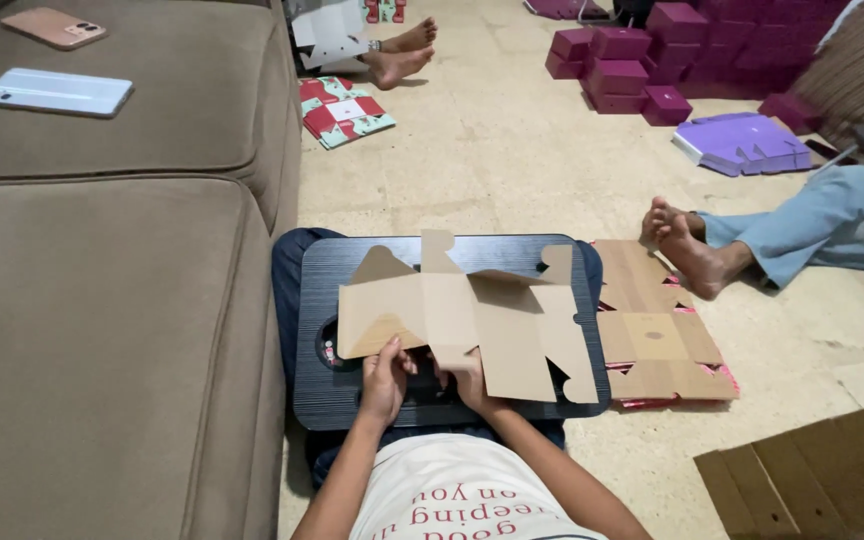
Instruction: Assembling a small cardboard box by folding pre-cut flaps and tucking them into place.
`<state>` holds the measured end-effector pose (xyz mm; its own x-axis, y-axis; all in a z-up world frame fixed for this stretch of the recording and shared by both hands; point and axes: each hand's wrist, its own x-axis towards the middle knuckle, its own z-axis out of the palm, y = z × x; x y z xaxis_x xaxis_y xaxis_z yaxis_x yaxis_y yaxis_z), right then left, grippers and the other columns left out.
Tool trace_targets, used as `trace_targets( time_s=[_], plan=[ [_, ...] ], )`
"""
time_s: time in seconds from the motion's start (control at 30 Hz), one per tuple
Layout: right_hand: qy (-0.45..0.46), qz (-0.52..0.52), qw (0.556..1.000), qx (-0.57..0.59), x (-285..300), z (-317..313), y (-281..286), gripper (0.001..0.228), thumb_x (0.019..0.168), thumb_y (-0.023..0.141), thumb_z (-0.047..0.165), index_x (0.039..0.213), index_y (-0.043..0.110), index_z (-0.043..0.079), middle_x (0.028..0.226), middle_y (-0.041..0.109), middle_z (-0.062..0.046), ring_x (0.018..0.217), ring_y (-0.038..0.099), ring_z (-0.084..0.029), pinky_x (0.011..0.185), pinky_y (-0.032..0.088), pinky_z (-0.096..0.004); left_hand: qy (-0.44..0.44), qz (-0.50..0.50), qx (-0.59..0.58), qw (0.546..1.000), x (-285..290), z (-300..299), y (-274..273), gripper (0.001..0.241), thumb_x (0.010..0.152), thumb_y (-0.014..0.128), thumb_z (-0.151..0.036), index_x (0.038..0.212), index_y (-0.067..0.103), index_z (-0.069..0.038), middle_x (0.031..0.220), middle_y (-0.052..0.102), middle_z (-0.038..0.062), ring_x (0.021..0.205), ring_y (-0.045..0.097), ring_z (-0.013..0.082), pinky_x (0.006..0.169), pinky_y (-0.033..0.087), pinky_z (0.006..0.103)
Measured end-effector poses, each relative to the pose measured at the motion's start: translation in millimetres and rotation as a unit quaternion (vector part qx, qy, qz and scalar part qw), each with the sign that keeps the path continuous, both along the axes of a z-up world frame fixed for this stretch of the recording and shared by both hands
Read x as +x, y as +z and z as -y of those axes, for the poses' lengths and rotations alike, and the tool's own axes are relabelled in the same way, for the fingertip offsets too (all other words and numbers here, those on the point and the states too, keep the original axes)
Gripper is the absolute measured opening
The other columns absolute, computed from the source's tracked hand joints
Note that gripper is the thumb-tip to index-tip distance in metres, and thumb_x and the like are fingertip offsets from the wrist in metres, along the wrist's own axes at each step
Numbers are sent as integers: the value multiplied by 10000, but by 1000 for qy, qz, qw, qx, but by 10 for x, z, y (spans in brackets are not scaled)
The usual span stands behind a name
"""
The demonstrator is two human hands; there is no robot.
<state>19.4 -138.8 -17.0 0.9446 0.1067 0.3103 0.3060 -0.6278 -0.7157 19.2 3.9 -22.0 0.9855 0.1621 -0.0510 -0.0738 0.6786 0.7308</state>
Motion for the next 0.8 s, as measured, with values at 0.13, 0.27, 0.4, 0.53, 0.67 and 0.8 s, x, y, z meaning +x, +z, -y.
trace_targets(
  time_s=[0.13, 0.27, 0.4, 0.53, 0.67, 0.8],
  plan=[
    [138, 8, 924, 356, -114, 173, 229, 550, 1101, 474, 354, 631, 609, 102, 421, 571, -70, 387, 547, -144, 528, 465, -255, -17, 6, 19, 1000, 75, 81, -230, 355, 949, 719, -174, 649, 647, 1, 527, 563, 124, 491, 586, 230, 530, 516, 359],
    [54, -58, 902, 425, -124, 127, 131, 526, 1081, 552, 288, 631, 651, 36, 372, 487, -80, 323, 494, -158, 407, 385, -247, -59, 1, 174, 983, -30, 8, -251, 316, 955, 732, -237, 765, 715, 15, 649, 661, 156, 630, 671, 243, 671, 556, 380],
    [38, -105, 907, 406, -21, 98, -235, 602, 1071, 593, 338, 546, 657, 52, 320, 453, -63, 315, 464, -94, 384, 311, -180, -133, 3, 332, 934, -218, -27, 141, 289, 965, 743, -340, 902, 810, -66, 795, 782, 99, 776, 757, 168, 806, 592, 336],
    [41, -113, 917, 380, 82, 114, -579, 546, 1047, 630, 376, 615, 691, 48, 354, 494, -86, 325, 485, -128, 391, 354, -214, -105, 16, 283, 953, -87, -37, -38, 218, 963, 748, -232, 878, 781, -34, 776, 756, 122, 711, 722, 184, 765, 598, 355],
    [82, -83, 937, 328, 23, 151, -254, 558, 1082, 528, 386, 652, 677, 66, 378, 528, -74, 338, 506, -129, 396, 379, -218, -61, 41, 233, 970, -34, -60, -144, 170, 954, 751, -194, 866, 729, -50, 758, 723, 99, 685, 698, 167, 741, 585, 355],
    [111, -78, 931, 339, 13, 176, -115, 598, 1113, 400, 457, 719, 640, 77, 367, 503, -64, 349, 519, -149, 415, 403, -214, -67, 64, 275, 957, -55, -41, -166, 285, 991, 705, -257, 794, 752, -56, 711, 732, 97, 709, 692, 160, 783, 539, 323]
  ],
)
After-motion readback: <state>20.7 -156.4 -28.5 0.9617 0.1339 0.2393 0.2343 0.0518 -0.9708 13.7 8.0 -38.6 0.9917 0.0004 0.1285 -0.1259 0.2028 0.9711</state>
